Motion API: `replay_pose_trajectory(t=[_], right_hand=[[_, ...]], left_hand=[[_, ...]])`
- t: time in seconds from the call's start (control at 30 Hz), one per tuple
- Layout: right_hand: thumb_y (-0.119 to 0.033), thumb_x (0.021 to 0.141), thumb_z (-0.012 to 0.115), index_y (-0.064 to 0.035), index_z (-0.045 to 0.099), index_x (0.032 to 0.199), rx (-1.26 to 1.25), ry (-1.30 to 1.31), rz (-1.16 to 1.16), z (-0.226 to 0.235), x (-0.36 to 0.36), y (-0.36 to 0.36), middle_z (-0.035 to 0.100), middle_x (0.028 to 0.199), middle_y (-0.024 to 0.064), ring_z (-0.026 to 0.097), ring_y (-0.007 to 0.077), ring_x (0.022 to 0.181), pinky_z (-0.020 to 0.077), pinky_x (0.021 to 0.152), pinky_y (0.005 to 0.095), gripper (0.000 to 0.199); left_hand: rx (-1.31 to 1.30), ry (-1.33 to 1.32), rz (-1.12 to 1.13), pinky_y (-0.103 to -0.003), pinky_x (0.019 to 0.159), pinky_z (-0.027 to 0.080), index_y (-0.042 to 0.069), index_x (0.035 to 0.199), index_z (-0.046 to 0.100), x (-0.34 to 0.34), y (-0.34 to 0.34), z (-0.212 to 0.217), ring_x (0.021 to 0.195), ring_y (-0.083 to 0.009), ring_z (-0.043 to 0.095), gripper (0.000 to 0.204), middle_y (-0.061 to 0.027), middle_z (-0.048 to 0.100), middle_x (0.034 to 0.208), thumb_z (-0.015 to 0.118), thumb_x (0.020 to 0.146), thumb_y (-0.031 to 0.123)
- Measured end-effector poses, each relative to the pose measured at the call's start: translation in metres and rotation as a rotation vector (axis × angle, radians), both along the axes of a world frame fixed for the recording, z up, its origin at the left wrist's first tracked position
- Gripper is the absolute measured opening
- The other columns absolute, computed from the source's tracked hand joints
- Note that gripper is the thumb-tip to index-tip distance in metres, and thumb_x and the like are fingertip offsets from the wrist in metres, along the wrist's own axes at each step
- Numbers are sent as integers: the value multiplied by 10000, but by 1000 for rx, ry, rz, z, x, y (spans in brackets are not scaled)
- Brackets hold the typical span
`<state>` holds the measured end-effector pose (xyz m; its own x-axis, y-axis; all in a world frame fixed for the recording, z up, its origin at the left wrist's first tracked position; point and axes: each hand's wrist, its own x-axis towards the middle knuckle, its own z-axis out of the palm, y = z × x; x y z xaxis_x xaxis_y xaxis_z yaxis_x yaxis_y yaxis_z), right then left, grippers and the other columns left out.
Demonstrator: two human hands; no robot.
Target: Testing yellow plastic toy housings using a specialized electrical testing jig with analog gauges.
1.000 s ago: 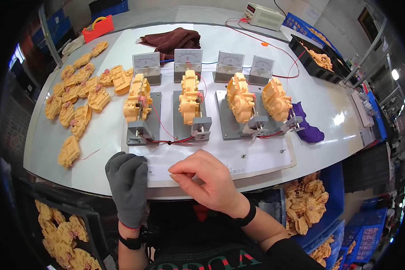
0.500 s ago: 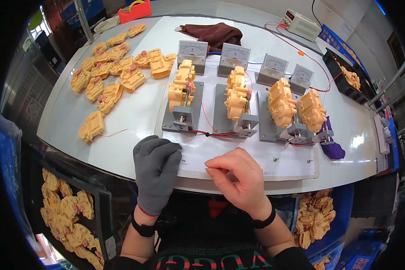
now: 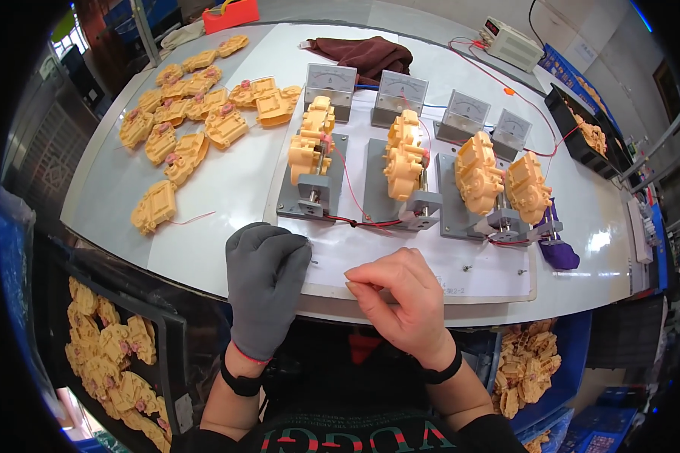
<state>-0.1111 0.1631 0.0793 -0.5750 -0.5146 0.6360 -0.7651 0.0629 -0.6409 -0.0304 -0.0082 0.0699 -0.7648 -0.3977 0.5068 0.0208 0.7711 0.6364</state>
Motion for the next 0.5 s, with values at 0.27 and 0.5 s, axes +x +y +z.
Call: replay_pose_trajectory(t=[0.27,0.5], right_hand=[[-39,783,768,-101,673,942,-10,32,-7,0,-1,-2,641,788,-2,578,178,690,392,638,307,196],[-41,818,738,-50,640,1068,-114,-66,34,5,2,-15,621,939,83,580,247,823,464,752,344,268]], left_hand=[[19,1,47,-387,881,412,50,885,686,-2,2,0,971,-274,546,88,-76,630,927,715,802,53],[-20,32,6,-399,888,422,48,935,685,2,-4,0,970,-299,543,113,-98,625,947,692,821,48]])
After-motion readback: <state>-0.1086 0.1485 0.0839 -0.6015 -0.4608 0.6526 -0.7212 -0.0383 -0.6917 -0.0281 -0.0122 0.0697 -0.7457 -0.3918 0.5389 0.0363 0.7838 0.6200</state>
